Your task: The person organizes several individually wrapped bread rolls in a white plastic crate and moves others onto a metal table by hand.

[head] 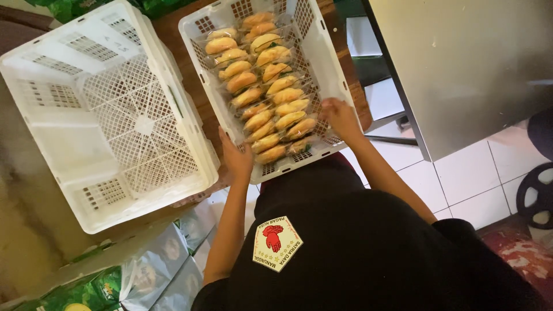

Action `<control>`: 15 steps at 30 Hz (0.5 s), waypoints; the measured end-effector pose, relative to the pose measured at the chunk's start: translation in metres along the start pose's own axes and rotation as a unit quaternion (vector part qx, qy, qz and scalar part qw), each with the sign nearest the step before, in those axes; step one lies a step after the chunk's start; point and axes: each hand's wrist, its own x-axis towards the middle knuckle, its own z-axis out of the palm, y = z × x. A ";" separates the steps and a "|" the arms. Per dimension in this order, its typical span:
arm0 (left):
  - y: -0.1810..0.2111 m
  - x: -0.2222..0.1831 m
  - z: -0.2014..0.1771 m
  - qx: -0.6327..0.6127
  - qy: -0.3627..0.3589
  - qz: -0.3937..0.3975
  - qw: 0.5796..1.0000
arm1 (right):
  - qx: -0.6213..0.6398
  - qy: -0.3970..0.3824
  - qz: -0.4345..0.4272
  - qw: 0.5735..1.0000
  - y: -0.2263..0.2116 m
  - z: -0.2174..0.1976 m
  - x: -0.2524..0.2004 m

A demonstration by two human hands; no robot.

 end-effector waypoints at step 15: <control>0.010 0.000 0.001 0.009 0.023 -0.013 1.000 | 0.112 -0.047 -0.139 0.983 -0.027 -0.052 -0.003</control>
